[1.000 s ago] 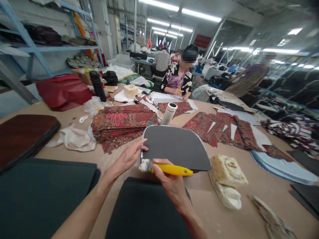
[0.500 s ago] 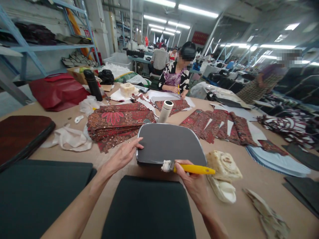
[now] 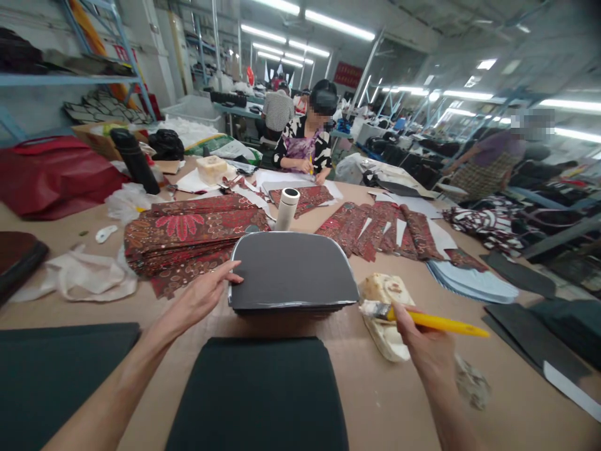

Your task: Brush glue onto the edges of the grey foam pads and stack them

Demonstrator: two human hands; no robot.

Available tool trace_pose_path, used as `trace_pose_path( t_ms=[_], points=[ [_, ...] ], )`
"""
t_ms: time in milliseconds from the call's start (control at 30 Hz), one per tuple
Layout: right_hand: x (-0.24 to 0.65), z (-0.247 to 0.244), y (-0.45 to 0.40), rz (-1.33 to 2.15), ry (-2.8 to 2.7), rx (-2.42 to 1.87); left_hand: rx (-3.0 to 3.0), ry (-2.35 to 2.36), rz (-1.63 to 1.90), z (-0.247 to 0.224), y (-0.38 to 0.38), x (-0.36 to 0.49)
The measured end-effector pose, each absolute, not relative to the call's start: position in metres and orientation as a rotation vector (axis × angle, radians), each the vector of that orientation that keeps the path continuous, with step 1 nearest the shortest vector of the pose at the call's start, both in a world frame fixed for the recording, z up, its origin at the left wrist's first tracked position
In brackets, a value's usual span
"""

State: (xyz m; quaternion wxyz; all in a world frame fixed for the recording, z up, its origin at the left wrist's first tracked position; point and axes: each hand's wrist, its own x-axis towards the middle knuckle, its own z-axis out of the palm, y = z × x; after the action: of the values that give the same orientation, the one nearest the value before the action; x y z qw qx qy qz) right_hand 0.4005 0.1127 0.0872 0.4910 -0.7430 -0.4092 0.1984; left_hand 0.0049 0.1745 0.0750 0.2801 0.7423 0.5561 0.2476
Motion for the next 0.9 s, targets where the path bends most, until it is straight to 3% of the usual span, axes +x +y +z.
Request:
trace_pose_path(
  t_ms=[233,367,700,900],
  points=[
    [0.243,0.091,0.115,1.083,-1.214,-1.375,2.032,1.367,0.75,0.069,0.172,0.001],
    [0.181,0.084,0.131,1.211,-1.316,-1.213,2.062,1.342,0.771,0.067,0.167,-0.001],
    [0.189,0.082,0.118,1.156,-1.375,-1.29,2.068,1.287,0.797,0.058,0.169,-0.002],
    [0.253,0.081,0.116,0.896,-1.33,-1.551,2.074,1.35,0.756,0.059,0.17,-0.002]
  ],
)
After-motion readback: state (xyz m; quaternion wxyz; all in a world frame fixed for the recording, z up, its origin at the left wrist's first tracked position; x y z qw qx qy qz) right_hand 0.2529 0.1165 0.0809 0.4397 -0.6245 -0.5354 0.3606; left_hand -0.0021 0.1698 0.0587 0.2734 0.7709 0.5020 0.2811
